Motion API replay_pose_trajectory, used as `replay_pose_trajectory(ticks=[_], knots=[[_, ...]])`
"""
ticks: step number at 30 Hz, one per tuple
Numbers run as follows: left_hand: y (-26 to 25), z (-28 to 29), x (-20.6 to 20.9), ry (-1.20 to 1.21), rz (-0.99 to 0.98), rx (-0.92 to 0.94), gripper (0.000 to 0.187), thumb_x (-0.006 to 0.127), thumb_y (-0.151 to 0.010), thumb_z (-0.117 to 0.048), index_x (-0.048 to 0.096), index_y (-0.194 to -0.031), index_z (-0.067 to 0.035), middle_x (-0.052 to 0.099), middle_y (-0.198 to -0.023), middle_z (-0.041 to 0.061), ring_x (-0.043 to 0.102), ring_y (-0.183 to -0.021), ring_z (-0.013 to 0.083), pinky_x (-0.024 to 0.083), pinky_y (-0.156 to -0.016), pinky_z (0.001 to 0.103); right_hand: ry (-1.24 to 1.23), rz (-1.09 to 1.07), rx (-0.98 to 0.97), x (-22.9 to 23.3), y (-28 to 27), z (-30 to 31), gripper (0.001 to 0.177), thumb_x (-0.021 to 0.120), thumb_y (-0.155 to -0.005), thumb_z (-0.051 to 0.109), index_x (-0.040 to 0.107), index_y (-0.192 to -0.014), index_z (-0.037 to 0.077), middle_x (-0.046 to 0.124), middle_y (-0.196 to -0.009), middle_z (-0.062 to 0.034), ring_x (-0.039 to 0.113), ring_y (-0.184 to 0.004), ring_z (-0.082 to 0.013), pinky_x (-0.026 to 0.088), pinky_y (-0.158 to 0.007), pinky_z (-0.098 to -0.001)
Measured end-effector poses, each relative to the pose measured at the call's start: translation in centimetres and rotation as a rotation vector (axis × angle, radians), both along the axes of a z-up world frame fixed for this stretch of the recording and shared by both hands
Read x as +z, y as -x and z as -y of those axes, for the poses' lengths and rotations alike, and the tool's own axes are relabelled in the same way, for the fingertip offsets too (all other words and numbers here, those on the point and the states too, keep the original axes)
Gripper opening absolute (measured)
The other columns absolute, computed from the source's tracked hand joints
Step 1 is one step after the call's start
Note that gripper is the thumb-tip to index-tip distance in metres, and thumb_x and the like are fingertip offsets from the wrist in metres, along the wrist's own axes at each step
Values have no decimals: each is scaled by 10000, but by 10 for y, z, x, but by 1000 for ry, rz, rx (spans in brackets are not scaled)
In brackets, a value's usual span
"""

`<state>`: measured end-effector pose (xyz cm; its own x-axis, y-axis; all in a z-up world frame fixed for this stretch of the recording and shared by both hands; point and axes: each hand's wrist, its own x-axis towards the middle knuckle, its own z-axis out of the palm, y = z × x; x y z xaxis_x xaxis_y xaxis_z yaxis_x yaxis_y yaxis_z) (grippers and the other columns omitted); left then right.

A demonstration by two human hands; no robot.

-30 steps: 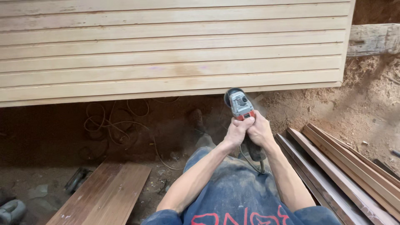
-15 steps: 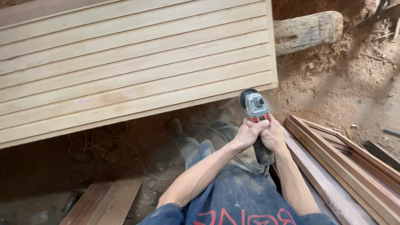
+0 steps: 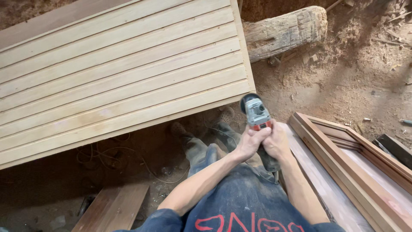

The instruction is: The person uses an orbital sander to smooth the surface of a large wooden board. They move the sander back and forth across the planks, occasionally repositioning the board to access different areas.

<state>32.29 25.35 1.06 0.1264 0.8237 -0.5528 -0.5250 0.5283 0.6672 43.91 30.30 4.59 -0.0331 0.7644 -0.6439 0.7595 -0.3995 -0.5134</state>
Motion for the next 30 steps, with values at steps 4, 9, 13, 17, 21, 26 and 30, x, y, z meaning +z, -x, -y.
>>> replay_pose_trajectory(ticks=[4,9,13,17,21,26,30], knots=[[19,37,-13,87,69,178,487,688,-935,-341,589,-1313,-50,658,-1180,39,616,-1084,128,493,-971,310,81,-47,123,3,37,8,708,812,-699,494,595,-1213,58,731,-980,-255,728,-948,-422,566,-817,-460],[35,63,-24,94,23,200,447,680,-965,-345,629,-1273,-25,672,-1143,29,615,-1066,114,494,-952,299,127,-38,198,-2,56,18,644,783,-733,463,611,-1231,93,743,-995,-240,712,-965,-432,552,-801,-483],[18,36,-20,-4,75,129,367,678,-969,-318,625,-1224,-59,646,-1092,-2,595,-1016,103,493,-918,291,-5,-118,87,-6,30,14,659,789,-734,446,595,-1234,62,740,-995,-227,740,-939,-385,565,-811,-437],[-9,2,-11,-54,48,33,332,675,-952,-278,614,-1188,-53,654,-1066,9,603,-1004,109,499,-915,287,-19,-87,-44,-8,-8,7,608,817,-748,434,638,-1174,39,750,-992,-198,746,-936,-322,553,-833,-398],[-9,-5,-2,-122,53,-1,338,676,-989,-263,628,-1205,-7,661,-1086,49,607,-1019,136,505,-930,307,-59,-113,-62,-11,-13,8,587,854,-735,430,664,-1113,22,751,-991,-185,736,-925,-297,545,-837,-378],[34,25,1,1,-25,73,401,656,-942,-312,569,-1247,-67,636,-1119,19,590,-1046,122,497,-926,303,-5,-114,32,-12,32,23,624,817,-735,456,632,-1173,51,753,-981,-198,746,-934,-333,553,-829,-402],[84,66,-1,-33,-57,154,418,659,-963,-340,568,-1253,-53,625,-1143,28,571,-1082,127,477,-975,301,28,-84,133,-9,92,48,621,791,-745,482,629,-1187,77,746,-974,-229,728,-954,-406,558,-813,-448]])
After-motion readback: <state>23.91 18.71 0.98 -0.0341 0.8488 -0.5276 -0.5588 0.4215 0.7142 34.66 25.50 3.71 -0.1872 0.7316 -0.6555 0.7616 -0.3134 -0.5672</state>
